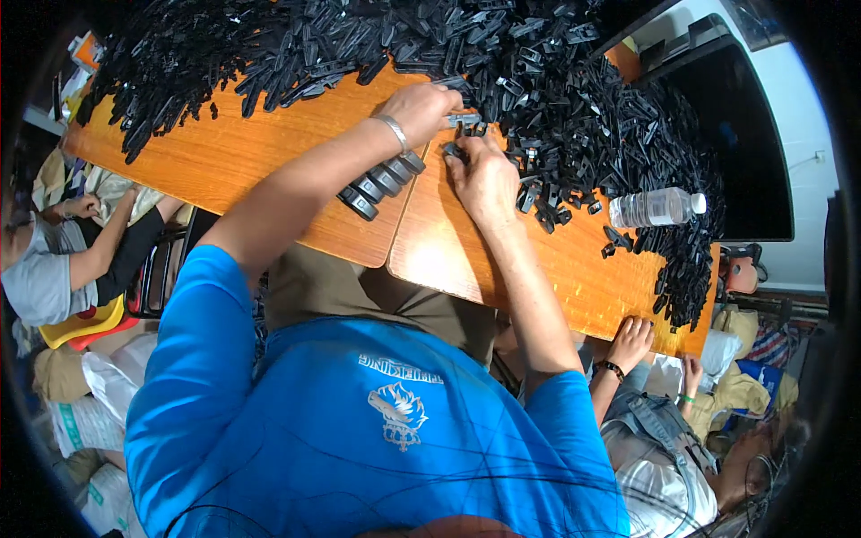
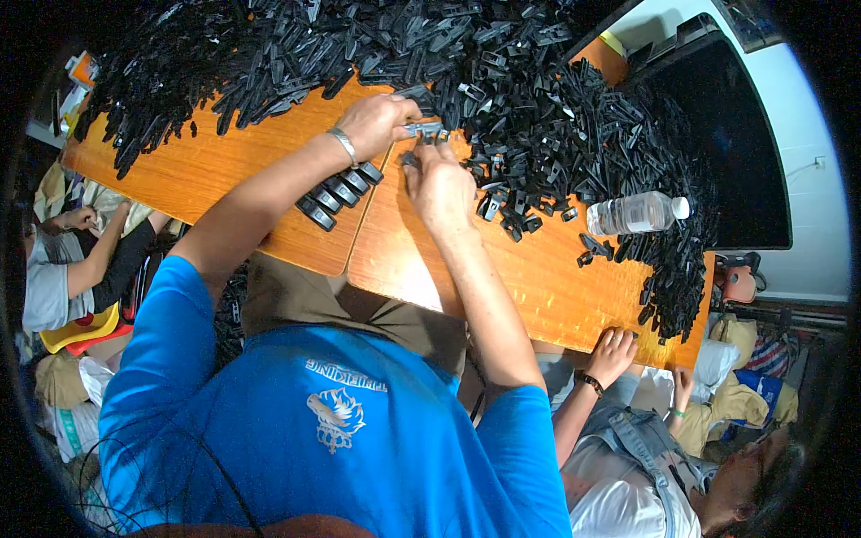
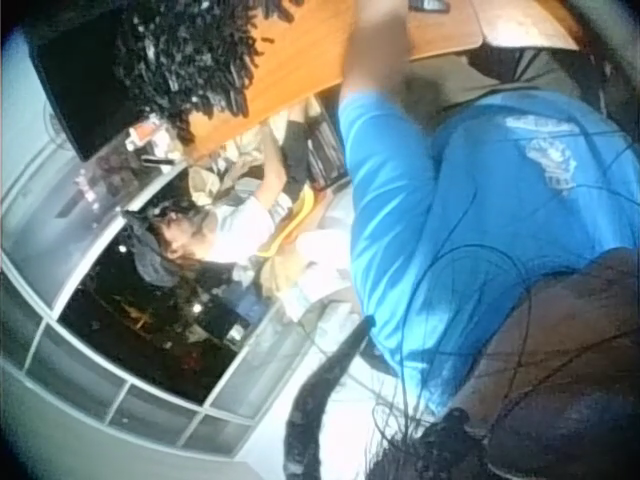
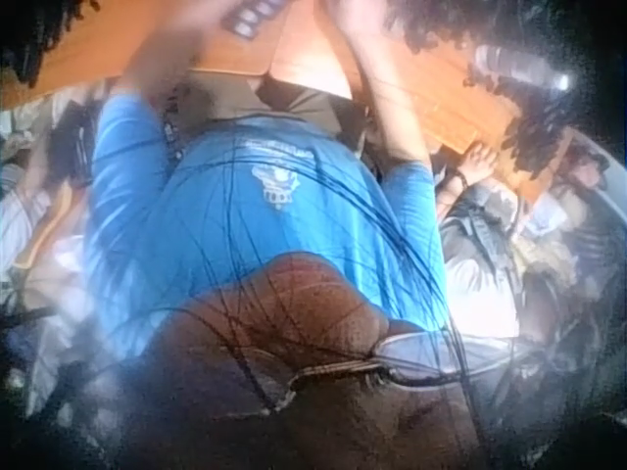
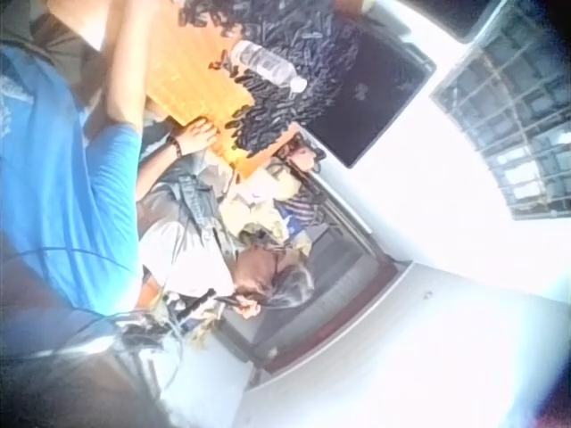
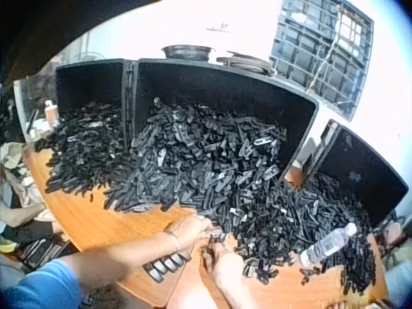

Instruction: The person assembles small black plastic components by taking pieces from the table and fitting them together by hand.

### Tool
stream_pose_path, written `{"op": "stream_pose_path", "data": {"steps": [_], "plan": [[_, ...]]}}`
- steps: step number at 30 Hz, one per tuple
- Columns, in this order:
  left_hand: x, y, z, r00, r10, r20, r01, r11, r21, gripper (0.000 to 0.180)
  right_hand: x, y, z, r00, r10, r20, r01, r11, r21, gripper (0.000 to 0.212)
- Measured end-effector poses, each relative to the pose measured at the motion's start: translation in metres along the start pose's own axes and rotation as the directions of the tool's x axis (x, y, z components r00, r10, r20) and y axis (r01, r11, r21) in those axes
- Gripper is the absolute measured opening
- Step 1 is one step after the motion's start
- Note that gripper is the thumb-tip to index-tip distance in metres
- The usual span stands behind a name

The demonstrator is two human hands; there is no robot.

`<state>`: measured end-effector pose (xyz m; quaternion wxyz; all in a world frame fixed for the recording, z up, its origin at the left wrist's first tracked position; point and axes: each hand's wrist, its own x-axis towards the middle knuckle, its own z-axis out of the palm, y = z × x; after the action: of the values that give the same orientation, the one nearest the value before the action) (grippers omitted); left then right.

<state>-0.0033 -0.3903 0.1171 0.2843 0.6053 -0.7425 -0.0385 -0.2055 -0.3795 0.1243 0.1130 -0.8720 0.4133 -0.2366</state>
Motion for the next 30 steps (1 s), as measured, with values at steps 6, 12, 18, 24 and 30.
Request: {"op": "stream_pose_path", "data": {"steps": [6, 12, 18, 24, 30], "plan": [[-0.020, -0.034, -0.025, 0.924, -0.169, 0.343, 0.287, 0.900, -0.328, 0.025, 0.018, 0.008, 0.010, 0.998, 0.066, -0.024, -0.067, 0.997, -0.041, 0.026], [-0.012, -0.055, -0.038, 0.840, -0.166, 0.516, 0.418, 0.804, -0.423, 0.016, 0.015, 0.024, 0.010, 0.995, 0.018, -0.095, -0.032, 0.988, -0.154, 0.027], [-0.024, -0.058, -0.022, 0.954, -0.278, 0.110, 0.299, 0.895, -0.332, 0.017, 0.017, 0.016, 0.008, 0.995, 0.096, -0.014, -0.096, 0.990, -0.106, 0.030], [-0.042, -0.038, -0.031, 0.972, -0.181, 0.151, 0.212, 0.950, -0.227, 0.023, 0.016, 0.017, 0.009, 0.997, 0.060, -0.056, -0.059, 0.998, 0.008, 0.029], [-0.044, -0.036, -0.023, 0.985, -0.140, 0.100, 0.157, 0.969, -0.189, 0.022, 0.031, 0.010, 0.016, 0.999, -0.007, -0.038, 0.010, 0.996, 0.091, 0.028]]}}
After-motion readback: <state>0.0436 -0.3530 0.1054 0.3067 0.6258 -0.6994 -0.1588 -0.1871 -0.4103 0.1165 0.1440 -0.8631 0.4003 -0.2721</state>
